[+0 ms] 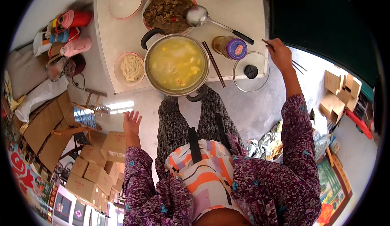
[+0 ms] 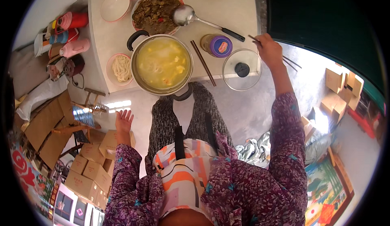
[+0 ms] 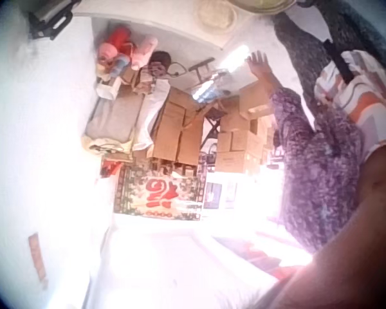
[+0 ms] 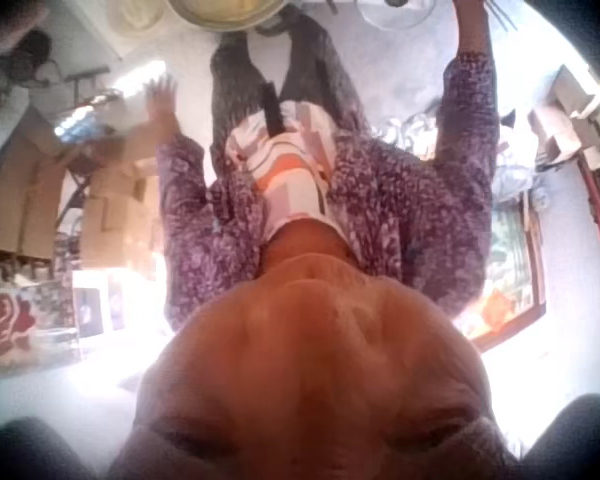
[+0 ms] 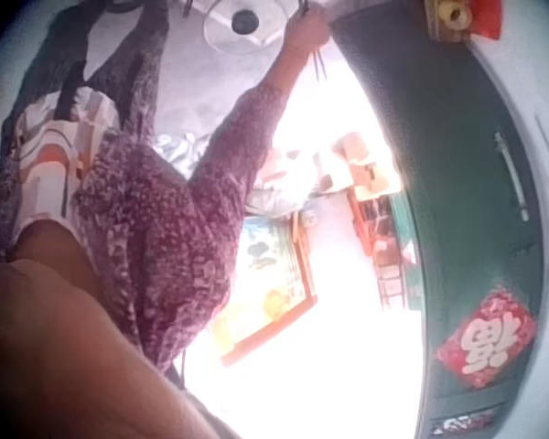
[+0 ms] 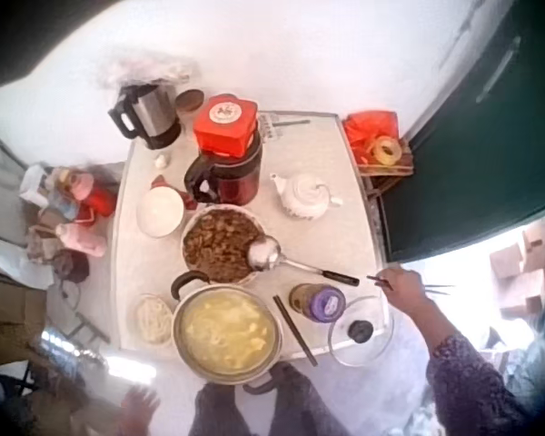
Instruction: The person uses chopsticks to transfer cooked noodles from a pot into a bowl, then uses a ladle to add broth and additional food items to the bowl before covering the pot with a lid.
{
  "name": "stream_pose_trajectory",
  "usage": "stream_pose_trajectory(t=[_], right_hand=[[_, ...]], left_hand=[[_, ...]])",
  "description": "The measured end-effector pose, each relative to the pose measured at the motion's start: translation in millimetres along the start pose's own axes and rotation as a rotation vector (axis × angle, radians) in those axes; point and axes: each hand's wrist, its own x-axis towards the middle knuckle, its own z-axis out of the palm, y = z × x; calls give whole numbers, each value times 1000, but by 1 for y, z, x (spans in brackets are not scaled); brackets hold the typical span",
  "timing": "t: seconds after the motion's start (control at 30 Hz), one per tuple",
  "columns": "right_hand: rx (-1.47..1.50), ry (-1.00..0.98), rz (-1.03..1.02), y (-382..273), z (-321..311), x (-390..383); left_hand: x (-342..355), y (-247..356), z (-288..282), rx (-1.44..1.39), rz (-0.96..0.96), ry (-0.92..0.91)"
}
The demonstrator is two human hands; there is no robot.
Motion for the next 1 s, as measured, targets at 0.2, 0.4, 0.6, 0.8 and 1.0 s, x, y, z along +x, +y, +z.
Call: stream_pose_trajectory(t=[0.2,0.4,0.6,0.8,1.0], right_hand=[[43,-191,-146,-1,92,59],[19,-245,-242,-7,133,69],[21,-169,-272,-4,106,74],[74,-33,-343,-26,3,67],[529,-296,-150,-91,-94,-15]], left_hand=[[-62,-55,-31,33,-72,151],[-94,-92,-27,15,-113,179],[-101,-103,-7,33,-107,147],[-108,-76,37,214,17,97],[-161,-15,129,330,195,-374]])
